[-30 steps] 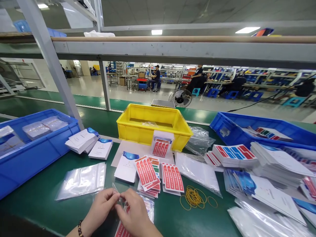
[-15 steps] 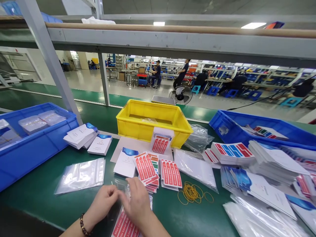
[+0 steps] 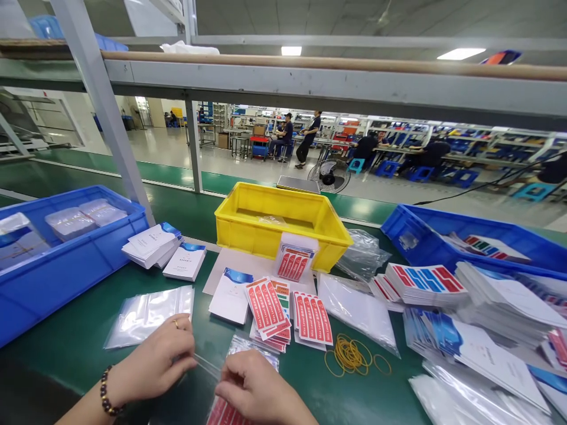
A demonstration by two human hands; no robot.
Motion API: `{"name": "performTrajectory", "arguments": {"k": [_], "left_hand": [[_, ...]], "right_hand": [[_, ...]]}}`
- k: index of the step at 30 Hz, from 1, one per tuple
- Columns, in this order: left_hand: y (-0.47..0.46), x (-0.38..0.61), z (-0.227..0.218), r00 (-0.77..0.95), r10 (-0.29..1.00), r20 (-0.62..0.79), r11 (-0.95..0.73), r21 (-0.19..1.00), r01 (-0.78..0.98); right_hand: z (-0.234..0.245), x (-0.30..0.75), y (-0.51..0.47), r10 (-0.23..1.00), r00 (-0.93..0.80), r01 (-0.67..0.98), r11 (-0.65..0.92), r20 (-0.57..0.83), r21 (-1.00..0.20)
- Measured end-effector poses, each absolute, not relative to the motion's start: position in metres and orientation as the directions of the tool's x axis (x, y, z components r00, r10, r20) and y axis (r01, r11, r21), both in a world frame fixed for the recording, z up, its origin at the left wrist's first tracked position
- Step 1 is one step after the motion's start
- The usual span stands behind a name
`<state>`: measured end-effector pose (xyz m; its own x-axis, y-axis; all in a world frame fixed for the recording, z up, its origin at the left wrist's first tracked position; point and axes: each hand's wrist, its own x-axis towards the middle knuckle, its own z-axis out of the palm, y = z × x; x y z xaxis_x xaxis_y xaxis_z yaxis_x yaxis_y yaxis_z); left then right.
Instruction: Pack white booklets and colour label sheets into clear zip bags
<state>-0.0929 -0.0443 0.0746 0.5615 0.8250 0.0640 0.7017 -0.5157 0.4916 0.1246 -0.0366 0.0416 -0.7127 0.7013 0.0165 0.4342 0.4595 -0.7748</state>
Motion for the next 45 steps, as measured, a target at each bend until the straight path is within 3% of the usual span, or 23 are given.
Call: {"name": "performTrajectory", "arguments": {"k": [2,4,7,10,13,17,20,22,25,27,29,31,34,42,45], "left_hand": [[-0.043,-0.101,0.072,0.505,0.862,-0.038,-0.413,0.526,0.744],[-0.042,-0.105,0.066,0.464,0.879,-0.112,-0.313,0.599,0.737],[-0.042,-0.101,0.050,0.418,0.887,-0.194,-0.154,0.730,0.666],[-0.043,-0.093,0.032,0.394,0.881,-0.262,-0.003,0.830,0.558],[-0.045,-0.086,0.017,0.355,0.890,-0.285,0.127,0.904,0.408],[-0.040,-0.080,0.006,0.236,0.886,-0.399,0.401,0.915,0.040],[-0.034,-0.075,0.003,0.288,0.779,-0.557,0.623,0.738,-0.259],[-0.031,-0.072,0.003,0.302,0.746,-0.593,0.666,0.649,-0.369],[-0.032,-0.069,0.006,0.292,0.767,-0.571,0.634,0.607,-0.479],[-0.035,-0.068,0.008,0.326,0.776,-0.540,0.624,0.584,-0.519],[-0.037,-0.068,0.009,0.365,0.778,-0.512,0.625,0.574,-0.529],[-0.038,-0.068,0.009,0.391,0.788,-0.476,0.615,0.586,-0.528],[-0.039,-0.067,0.007,0.410,0.809,-0.421,0.587,0.615,-0.526],[-0.044,-0.062,0.011,0.369,0.834,-0.411,0.550,0.678,-0.488],[-0.044,-0.057,0.014,0.354,0.837,-0.417,0.546,0.671,-0.502]], "right_hand": [[0.048,0.123,-0.034,0.682,-0.731,0.468,0.478,-0.021,-0.743],[0.049,0.115,-0.025,0.704,-0.706,0.497,0.568,0.074,-0.656],[0.036,0.097,-0.003,0.765,-0.604,0.655,0.636,0.223,-0.408],[0.015,0.080,0.021,0.798,-0.556,0.797,0.591,0.234,-0.124],[0.002,0.073,0.029,0.805,-0.547,0.819,0.571,0.229,-0.052],[0.010,0.075,0.005,0.788,-0.553,0.783,0.602,0.270,-0.154],[0.030,0.082,-0.019,0.711,-0.635,0.618,0.703,0.304,-0.353],[0.041,0.092,-0.021,0.705,-0.643,0.550,0.698,0.301,-0.459],[0.049,0.117,0.003,0.872,-0.400,0.747,0.488,0.281,-0.451],[0.050,0.135,0.025,0.955,-0.198,0.901,0.267,0.222,-0.341],[0.047,0.149,0.043,0.991,-0.089,0.954,0.113,0.100,-0.276],[0.043,0.155,0.052,0.999,-0.051,0.964,0.054,0.017,-0.260],[0.037,0.155,0.056,1.000,-0.022,0.958,0.020,-0.002,-0.285],[0.047,0.174,0.054,0.998,-0.043,0.854,0.058,0.042,-0.517],[0.057,0.183,0.041,0.996,-0.080,0.661,0.072,0.026,-0.747]]}}
